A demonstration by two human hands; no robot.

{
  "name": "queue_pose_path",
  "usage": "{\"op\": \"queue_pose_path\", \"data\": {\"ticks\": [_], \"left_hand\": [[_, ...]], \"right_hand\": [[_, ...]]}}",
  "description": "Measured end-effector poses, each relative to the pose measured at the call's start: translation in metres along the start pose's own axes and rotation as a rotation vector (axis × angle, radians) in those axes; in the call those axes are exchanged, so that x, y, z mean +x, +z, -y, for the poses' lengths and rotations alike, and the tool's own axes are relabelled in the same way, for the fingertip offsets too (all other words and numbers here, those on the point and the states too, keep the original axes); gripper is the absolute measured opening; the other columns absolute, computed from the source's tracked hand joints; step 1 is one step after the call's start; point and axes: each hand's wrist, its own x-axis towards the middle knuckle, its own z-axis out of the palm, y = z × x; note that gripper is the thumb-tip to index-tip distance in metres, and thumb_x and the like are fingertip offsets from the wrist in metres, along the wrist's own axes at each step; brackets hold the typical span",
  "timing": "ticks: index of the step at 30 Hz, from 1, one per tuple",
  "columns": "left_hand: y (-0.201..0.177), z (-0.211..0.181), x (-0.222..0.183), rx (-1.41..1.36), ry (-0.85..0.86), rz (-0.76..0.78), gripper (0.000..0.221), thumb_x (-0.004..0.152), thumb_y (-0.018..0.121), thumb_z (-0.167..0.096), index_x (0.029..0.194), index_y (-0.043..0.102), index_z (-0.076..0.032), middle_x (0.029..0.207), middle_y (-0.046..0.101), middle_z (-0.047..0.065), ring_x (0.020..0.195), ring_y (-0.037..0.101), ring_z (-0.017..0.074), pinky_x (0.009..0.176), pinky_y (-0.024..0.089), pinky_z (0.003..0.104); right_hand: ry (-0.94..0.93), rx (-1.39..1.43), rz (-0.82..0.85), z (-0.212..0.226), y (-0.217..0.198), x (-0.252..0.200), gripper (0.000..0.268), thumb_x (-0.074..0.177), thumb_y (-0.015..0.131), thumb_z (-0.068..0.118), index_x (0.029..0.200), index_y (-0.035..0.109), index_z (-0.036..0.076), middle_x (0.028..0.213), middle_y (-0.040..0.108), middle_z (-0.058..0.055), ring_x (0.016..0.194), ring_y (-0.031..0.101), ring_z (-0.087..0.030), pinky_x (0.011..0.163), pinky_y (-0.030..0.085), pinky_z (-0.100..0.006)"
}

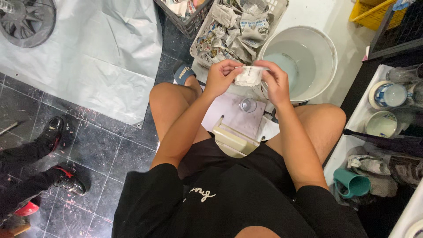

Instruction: The person sits and wraps small ceramic items, such as cups and bowls, in newspaper. They fold the paper around each item and place the wrapped pieces into a nearby basket.

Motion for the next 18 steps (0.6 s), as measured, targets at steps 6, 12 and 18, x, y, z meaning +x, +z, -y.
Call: {"op": "queue_pose_path", "data": {"ticks": [6,12,18], "left_hand": [[0.004,-0.005,-0.004,0.012,0.145,0.029,0.02,0.099,0.072,-0.005,0.118,0.07,0.002,0.102,0.076,0.008,0.091,0.071,0.0083,0.075,0.056,0.023],[0.008,-0.015,-0.003,-0.032,-0.041,0.1,0.025,0.099,0.069,-0.007,0.122,0.066,0.002,0.1,0.077,0.007,0.086,0.073,0.009,0.067,0.061,0.025],[0.01,-0.028,-0.01,0.051,0.076,0.214,0.033,0.1,0.065,-0.003,0.133,0.06,0.0,0.098,0.075,0.006,0.083,0.07,0.0075,0.068,0.06,0.026]], "right_hand": [[0.266,-0.16,0.023,-0.004,0.005,-0.001,0.02,0.099,0.072,0.011,0.115,0.071,-0.001,0.088,0.07,0.0,0.074,0.058,-0.003,0.065,0.047,-0.021],[0.286,-0.159,-0.009,0.002,0.007,-0.001,0.017,0.103,0.065,0.013,0.111,0.071,-0.001,0.081,0.072,-0.001,0.069,0.065,-0.005,0.06,0.052,-0.022],[0.282,-0.178,-0.035,0.006,0.008,0.001,0.018,0.107,0.063,0.015,0.111,0.072,0.001,0.082,0.072,-0.003,0.07,0.067,-0.008,0.062,0.06,-0.025]]}}
